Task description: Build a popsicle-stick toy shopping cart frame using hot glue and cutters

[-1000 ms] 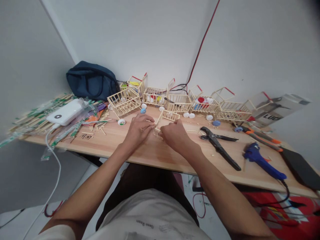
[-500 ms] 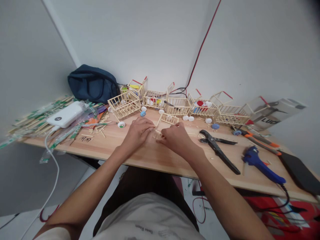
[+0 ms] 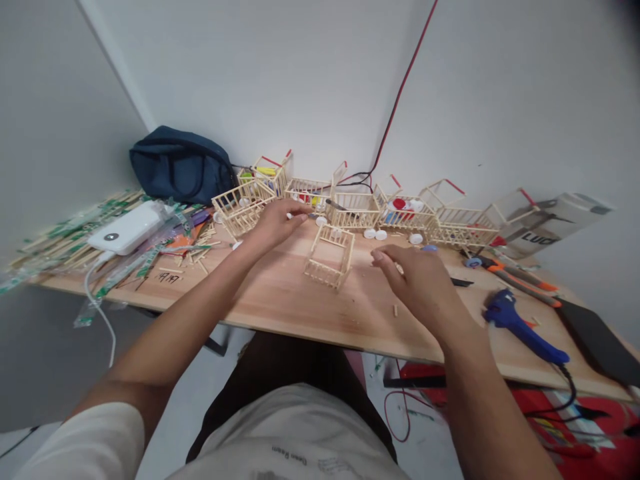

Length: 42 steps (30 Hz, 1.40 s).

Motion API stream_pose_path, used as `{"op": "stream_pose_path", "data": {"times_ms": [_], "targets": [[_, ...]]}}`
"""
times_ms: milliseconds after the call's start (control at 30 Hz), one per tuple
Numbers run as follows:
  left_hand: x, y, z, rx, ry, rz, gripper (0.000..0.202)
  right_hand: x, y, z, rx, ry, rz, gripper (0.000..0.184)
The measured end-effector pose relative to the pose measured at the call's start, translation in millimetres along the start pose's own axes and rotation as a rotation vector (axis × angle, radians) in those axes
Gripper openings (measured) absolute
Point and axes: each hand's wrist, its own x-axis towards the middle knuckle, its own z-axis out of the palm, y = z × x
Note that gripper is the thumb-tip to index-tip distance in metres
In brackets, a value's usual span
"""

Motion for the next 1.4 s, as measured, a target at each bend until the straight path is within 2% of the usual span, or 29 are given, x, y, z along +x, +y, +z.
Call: {"op": "stream_pose_path", "data": {"times_ms": [133,267,500,700,1033,1233,1400], "targets": [[26,-3,21.8,-0.016,-0.141,-0.003,0.024,-22,4,19,0.086,-0.094,0.060,0.025],[40,-6,39.4,0.071,-0.242,0.010,0.023,-33,-6,40,0.142,-0.150,0.100,0.020],[49,-9,48.1,0.139,-0.350,0.033,0.020,-30,-24,60,0.145,-0.159,0.178,0.017],[47,-9,41.9,0.193,-0.304,-0.007,0.024,-25,-28,66,0.128,-0.110,0.200,0.015],[23,-2,15.0,0.180,-0.302,-0.171,0.029,-19,-19,66,0.212,-0.078,0.176,0.011],[9,-10,4.0,0.155,-0.284,-0.173,0.027,-18,-26,64,0.205,-0.051,0.128,0.008],[-2,-16,-4.6,0.146,-0.241,-0.170,0.023,-17,-34,57,0.126,-0.088,0.099,0.010]]}}
